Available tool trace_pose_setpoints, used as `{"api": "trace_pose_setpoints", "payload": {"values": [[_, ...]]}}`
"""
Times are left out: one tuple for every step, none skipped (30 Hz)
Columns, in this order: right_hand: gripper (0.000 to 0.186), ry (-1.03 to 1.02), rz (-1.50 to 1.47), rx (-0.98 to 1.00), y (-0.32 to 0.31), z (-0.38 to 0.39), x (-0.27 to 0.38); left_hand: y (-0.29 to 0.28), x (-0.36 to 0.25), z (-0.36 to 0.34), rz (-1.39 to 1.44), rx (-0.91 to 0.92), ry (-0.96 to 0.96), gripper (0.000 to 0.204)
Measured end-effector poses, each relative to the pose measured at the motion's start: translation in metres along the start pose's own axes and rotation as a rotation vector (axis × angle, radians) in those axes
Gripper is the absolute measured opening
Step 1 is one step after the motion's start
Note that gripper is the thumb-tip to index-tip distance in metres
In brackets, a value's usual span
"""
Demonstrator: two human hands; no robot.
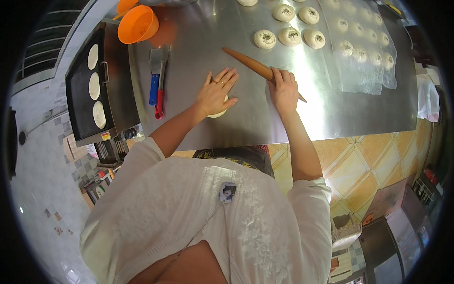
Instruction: The person rolls out small dough balls into flat circles using a wooden rolling pin on a stainless steel countertop. They then transfer the flattened dough onto a large flat-top griddle to cook, repeating the process with multiple dough pieces.
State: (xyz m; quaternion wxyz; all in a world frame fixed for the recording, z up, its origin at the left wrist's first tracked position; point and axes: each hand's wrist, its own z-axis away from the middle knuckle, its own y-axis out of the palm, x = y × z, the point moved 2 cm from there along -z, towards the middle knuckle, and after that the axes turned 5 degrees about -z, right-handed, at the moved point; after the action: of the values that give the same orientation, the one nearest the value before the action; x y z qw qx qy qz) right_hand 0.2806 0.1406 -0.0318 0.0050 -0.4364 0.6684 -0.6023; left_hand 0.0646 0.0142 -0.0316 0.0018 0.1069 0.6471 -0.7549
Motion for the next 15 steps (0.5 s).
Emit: {"api": "trace_pose_setpoints", "payload": {"values": [[0.053,0.025,0.001,0.011,0.0,0.001,0.004,0.004,0.008,0.0,0.181,-0.015,-0.089,0.072],[0.053,0.048,0.001,0.022,0.0,0.003,0.01,0.011,0.018,0.001,0.362,-0.031,-0.179,0.07],[0.054,0.007,-0.019,0.028,-0.001,0.007,0.019,0.014,0.028,-0.002,0.543,-0.057,-0.263,0.069],[0.055,-0.023,-0.032,0.029,-0.005,0.014,0.031,0.004,0.039,0.006,0.578,-0.237,-0.334,0.069],[0.055,-0.06,-0.048,0.064,-0.013,0.019,0.05,-0.01,0.05,0.029,0.617,-0.403,-0.405,0.07],[0.053,-0.09,-0.068,0.132,-0.014,0.028,0.067,-0.022,0.053,0.053,0.646,-0.57,-0.489,0.071],[0.049,-0.153,-0.083,0.175,-0.012,0.037,0.083,-0.025,0.046,0.065,0.495,-0.513,-0.471,0.07],[0.05,-0.198,-0.102,0.239,-0.008,0.045,0.097,-0.027,0.041,0.075,0.343,-0.457,-0.45,0.07],[0.051,-0.19,-0.106,0.312,0.003,0.054,0.105,-0.025,0.04,0.079,0.191,-0.4,-0.427,0.069],[0.053,-0.185,-0.111,0.385,0.012,0.055,0.113,-0.018,0.041,0.075,0.143,-0.308,-0.456,0.069],[0.055,-0.167,-0.05,0.322,0.02,0.045,0.114,-0.008,0.038,0.066,0.095,-0.215,-0.484,0.069],[0.058,-0.146,0.013,0.257,0.026,0.026,0.113,0.001,0.039,0.055,0.051,-0.123,-0.506,0.069],[0.062,-0.122,0.082,0.191,0.032,0.005,0.11,0.0,0.055,0.031,0.093,-0.252,-0.511,0.072],[0.064,-0.102,0.097,0.133,0.041,-0.024,0.104,-0.003,0.069,0.013,0.09,-0.262,-0.515,0.072],[0.066,-0.072,0.108,0.092,0.049,-0.05,0.097,-0.006,0.075,0.005,0.095,-0.251,-0.521,0.073]]}}
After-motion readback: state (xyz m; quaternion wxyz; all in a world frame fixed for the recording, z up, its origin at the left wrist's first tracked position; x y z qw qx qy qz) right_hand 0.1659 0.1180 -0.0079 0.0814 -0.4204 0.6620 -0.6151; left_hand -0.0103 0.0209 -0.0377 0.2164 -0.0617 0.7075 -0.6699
